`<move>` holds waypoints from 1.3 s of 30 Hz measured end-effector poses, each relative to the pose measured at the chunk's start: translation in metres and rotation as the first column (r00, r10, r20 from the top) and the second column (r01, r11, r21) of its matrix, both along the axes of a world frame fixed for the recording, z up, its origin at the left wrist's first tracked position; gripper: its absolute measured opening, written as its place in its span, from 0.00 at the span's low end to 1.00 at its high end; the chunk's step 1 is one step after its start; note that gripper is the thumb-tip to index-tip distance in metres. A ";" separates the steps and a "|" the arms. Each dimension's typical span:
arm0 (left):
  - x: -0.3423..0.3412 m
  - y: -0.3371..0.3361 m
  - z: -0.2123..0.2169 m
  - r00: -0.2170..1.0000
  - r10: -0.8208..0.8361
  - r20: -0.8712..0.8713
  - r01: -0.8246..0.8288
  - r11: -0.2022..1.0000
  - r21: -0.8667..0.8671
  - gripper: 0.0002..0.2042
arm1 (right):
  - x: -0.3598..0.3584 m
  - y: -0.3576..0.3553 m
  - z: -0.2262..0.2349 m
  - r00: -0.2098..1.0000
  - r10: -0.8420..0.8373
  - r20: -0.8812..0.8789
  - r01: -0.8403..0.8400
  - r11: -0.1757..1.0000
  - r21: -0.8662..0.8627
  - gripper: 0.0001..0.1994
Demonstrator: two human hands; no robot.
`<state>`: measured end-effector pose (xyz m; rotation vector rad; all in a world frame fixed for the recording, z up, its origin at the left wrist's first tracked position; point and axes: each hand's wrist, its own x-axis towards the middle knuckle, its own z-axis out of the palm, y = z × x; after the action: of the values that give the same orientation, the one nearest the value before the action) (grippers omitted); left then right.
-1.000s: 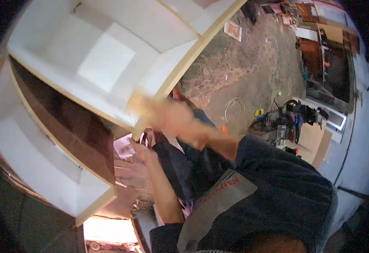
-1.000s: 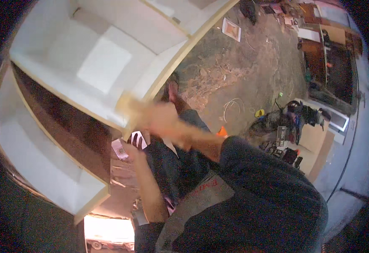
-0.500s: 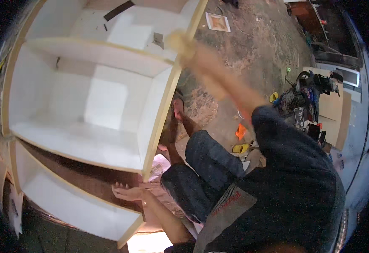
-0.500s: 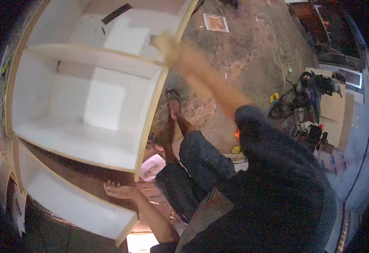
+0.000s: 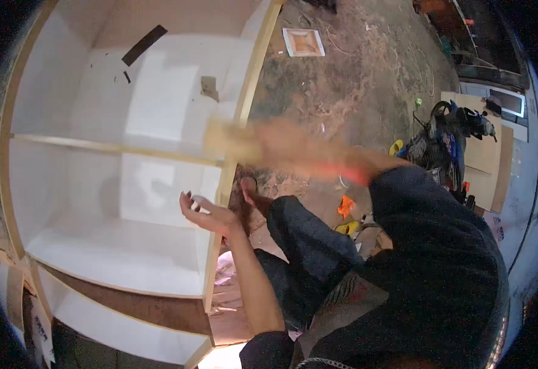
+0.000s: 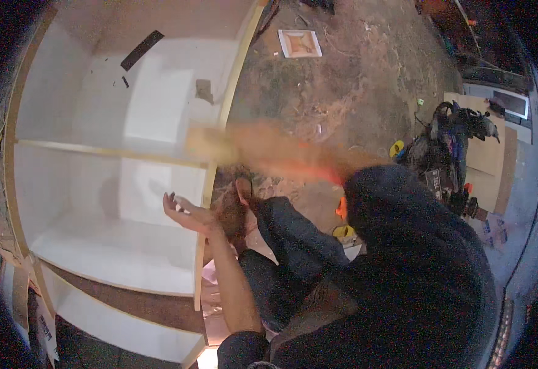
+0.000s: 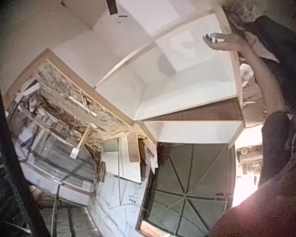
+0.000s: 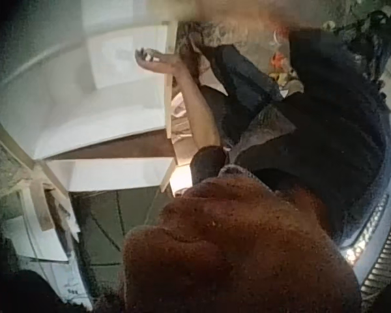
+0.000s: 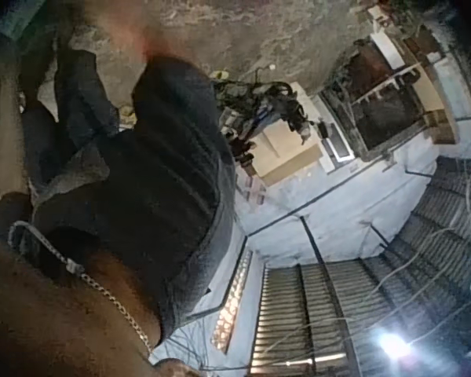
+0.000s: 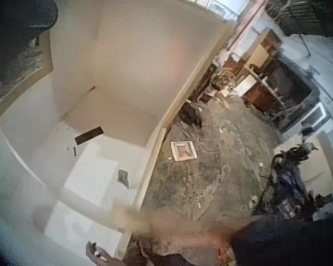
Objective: The person sands the edges and corners of a wooden shelving unit using a sanding block.
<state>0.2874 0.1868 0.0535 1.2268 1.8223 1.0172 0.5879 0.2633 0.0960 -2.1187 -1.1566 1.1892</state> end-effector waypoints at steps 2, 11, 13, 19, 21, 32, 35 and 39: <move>0.012 0.011 -0.017 0.966 0.120 -0.231 -0.135 0.990 -0.050 0.20 | -0.012 -0.006 0.040 0.962 0.212 0.171 -0.205 0.977 -0.055 0.26; 0.031 0.014 -0.029 0.830 0.006 -0.557 -0.093 0.988 -0.127 0.25 | 0.049 0.029 0.055 0.826 0.487 0.285 -0.447 0.873 -0.196 0.28; 0.043 0.019 -0.031 0.817 0.010 -0.576 -0.142 0.972 -0.185 0.26 | 0.058 0.038 0.060 0.813 0.498 0.303 -0.454 0.867 -0.207 0.29; 0.035 0.015 -0.028 0.833 0.012 -0.553 -0.155 0.965 -0.213 0.24 | 0.087 0.050 0.049 0.755 0.578 0.309 -0.515 0.815 -0.265 0.31; 0.039 0.022 -0.021 0.815 -0.012 -0.580 -0.186 0.941 -0.281 0.25 | 0.110 0.073 0.053 0.782 0.527 0.332 -0.460 0.848 -0.262 0.32; 0.028 0.019 -0.018 0.850 -0.077 -0.521 -0.130 0.928 -0.349 0.26 | 0.133 0.091 0.050 0.765 0.514 0.389 -0.433 0.856 -0.280 0.37; 0.026 0.020 -0.020 0.830 -0.129 -0.542 -0.091 0.928 -0.360 0.26 | 0.123 0.087 0.050 0.768 0.517 0.378 -0.431 0.853 -0.294 0.39; 0.028 0.025 -0.010 0.852 -0.158 -0.500 -0.106 0.882 -0.459 0.25 | 0.137 0.091 0.050 0.836 0.467 0.288 -0.379 0.871 -0.311 0.40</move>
<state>0.3155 0.2119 0.0432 1.2830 2.2798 0.1664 0.7247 0.3540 0.1461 -2.4082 -1.8096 1.2093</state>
